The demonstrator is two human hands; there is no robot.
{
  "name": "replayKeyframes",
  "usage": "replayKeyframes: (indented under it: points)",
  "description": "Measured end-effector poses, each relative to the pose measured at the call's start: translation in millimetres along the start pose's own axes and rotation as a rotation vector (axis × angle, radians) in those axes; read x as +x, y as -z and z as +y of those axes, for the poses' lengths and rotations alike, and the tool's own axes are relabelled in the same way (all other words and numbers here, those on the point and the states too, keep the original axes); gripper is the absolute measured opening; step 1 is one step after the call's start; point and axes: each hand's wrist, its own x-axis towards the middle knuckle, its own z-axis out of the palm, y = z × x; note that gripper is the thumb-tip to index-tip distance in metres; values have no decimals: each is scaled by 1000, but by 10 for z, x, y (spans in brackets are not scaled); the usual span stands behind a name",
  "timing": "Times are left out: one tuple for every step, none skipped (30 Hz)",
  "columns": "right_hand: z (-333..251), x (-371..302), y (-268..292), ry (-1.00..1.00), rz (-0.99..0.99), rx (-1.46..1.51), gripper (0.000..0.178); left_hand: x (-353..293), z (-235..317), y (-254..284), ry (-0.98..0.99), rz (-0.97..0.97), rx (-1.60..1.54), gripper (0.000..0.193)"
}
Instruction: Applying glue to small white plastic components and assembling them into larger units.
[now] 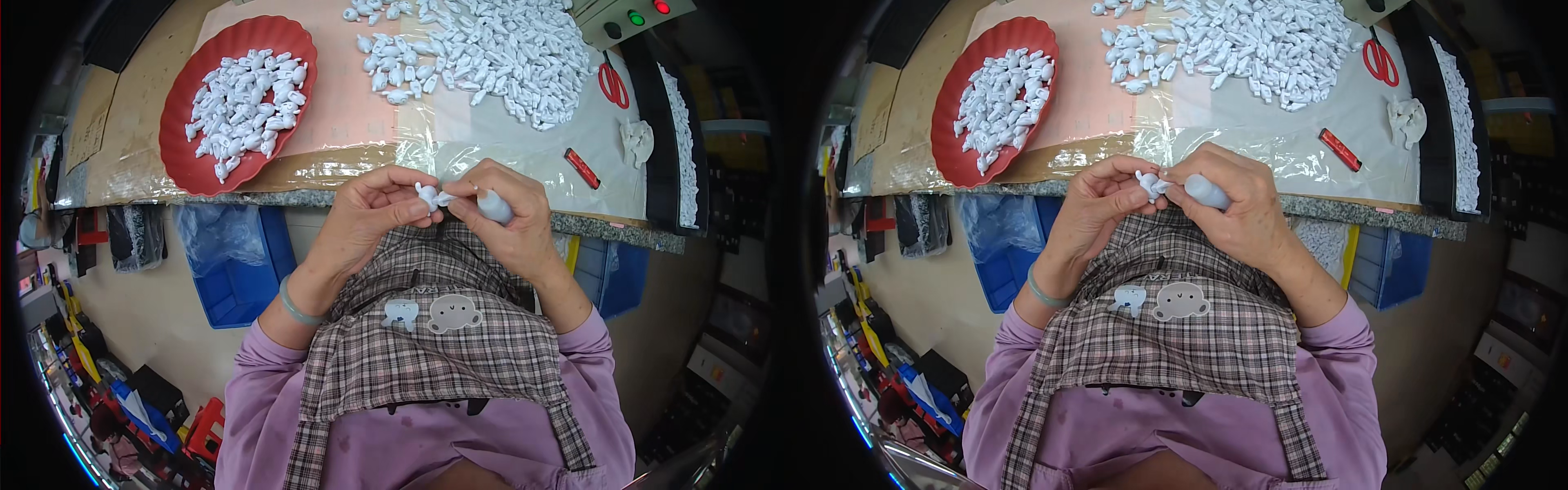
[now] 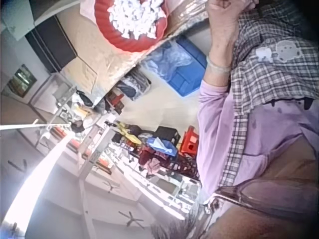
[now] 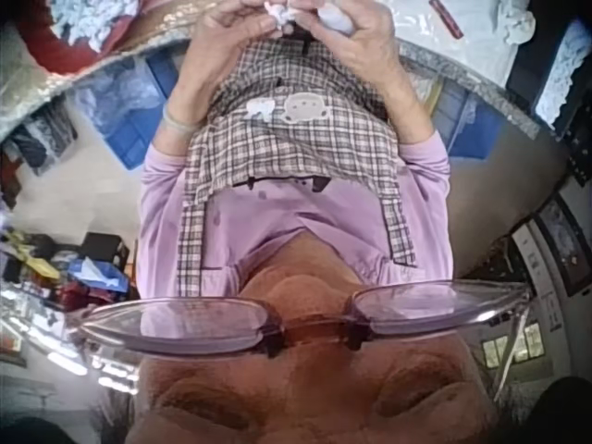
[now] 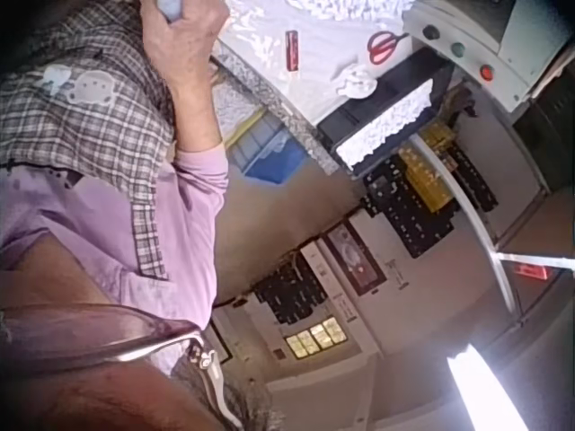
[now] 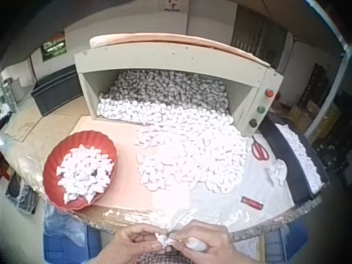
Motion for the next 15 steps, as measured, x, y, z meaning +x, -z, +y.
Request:
replayKeyframes:
  points:
    - [-14,-9,-1,4,6,-25,18,-4,-2,-5,-4,2,19,26]
    - [-23,-19,-5,9,12,-49,18,-8,-5,-9,-9,4,39,26]
    - [-26,-30,-15,8,13,-49,18,-10,-21,-10,-7,5,39,26]
    - [-28,-41,-28,3,18,-55,18,-11,-44,-11,-53,5,88,27]
    - [-28,-53,-39,-3,23,-62,17,-13,-58,-11,-99,6,137,29]
    - [-18,-67,-52,-5,24,-61,17,-18,-60,-12,-97,7,136,29]
    - [1,-85,-65,-8,34,-42,16,-21,-61,-15,-112,5,149,28]
    - [20,-105,-78,-11,43,-23,14,-24,-63,-18,-127,3,162,28]
    - [36,-130,-89,-13,43,-21,14,-23,-67,-25,-125,4,162,28]
    - [48,-160,-103,-63,50,51,13,-20,-71,-33,-163,-2,198,27]
    - [58,-187,-118,-113,56,123,12,-22,-74,-40,-201,-9,234,26]
    - [66,-207,-138,-117,57,124,12,-29,-77,-42,-197,-8,234,26]
    - [72,-221,-159,-141,74,207,11,-34,-80,-44,-201,-6,239,26]
    - [75,-230,-175,-166,92,290,11,-39,-84,-48,-206,-4,245,26]
    - [73,-237,-183,-169,92,291,11,-40,-86,-52,-203,-3,244,26]
